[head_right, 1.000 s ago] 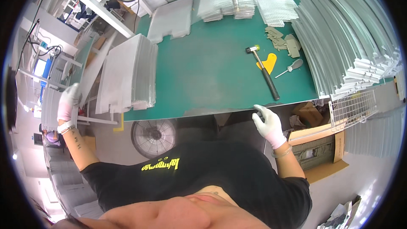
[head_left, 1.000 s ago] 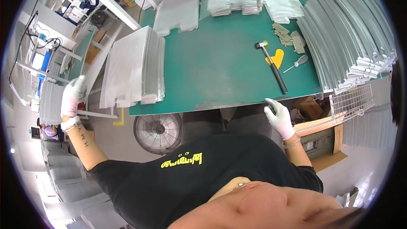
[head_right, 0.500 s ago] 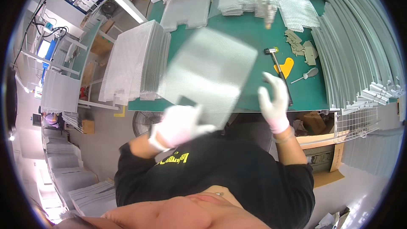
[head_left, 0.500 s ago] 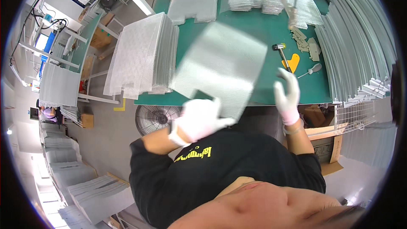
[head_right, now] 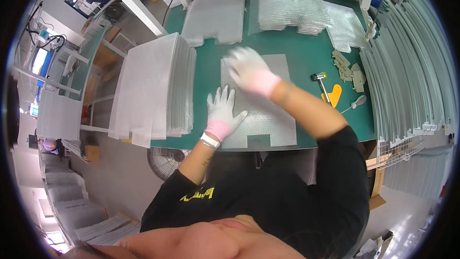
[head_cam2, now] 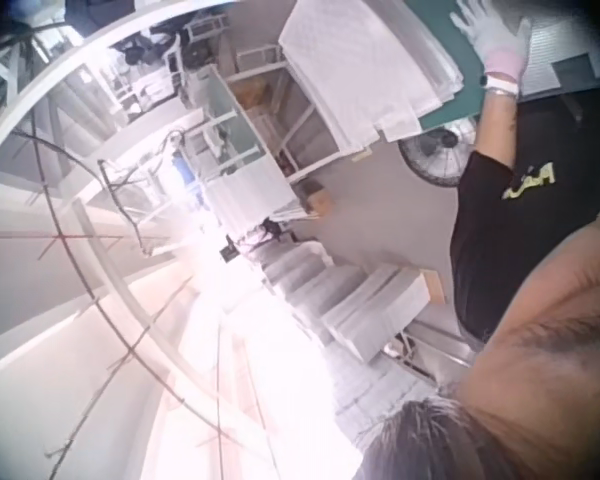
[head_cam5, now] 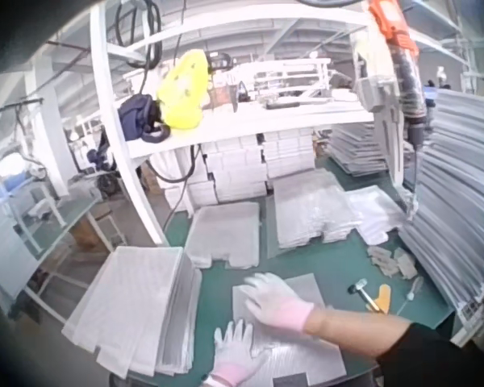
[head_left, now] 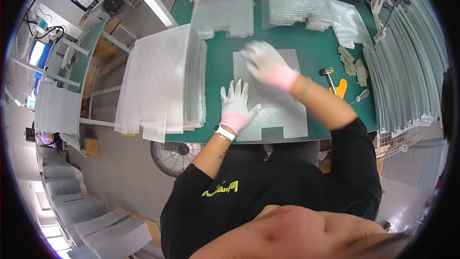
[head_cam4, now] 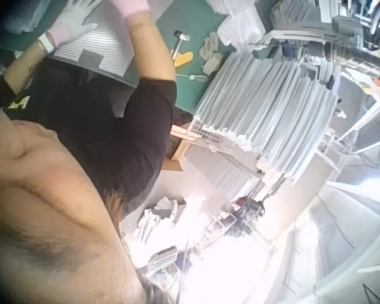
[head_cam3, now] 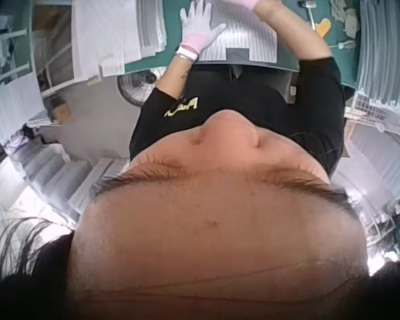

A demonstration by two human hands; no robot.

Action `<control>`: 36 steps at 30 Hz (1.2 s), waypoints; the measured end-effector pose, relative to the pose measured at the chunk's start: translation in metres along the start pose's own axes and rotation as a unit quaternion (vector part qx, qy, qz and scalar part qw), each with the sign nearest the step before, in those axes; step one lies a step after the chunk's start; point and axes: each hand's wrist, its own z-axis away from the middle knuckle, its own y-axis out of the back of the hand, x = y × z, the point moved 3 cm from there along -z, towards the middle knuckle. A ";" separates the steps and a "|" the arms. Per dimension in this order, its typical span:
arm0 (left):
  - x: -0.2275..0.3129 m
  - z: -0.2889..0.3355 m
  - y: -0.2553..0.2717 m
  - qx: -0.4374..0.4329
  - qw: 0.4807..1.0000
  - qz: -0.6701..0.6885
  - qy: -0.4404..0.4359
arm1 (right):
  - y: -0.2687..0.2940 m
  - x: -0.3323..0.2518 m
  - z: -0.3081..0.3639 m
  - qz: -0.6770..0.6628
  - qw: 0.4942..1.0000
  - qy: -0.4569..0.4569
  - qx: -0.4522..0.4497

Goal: The person assembles metal frames by inserting mesh panels into rectangular frames, securing them with a hammer and a power drill. They handle multiple mesh panels and frames, stacking completed units on the table.

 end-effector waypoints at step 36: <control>-0.021 -0.002 -0.010 0.056 0.985 0.163 -0.010 | 0.142 0.051 -0.124 -0.436 0.859 -0.043 0.264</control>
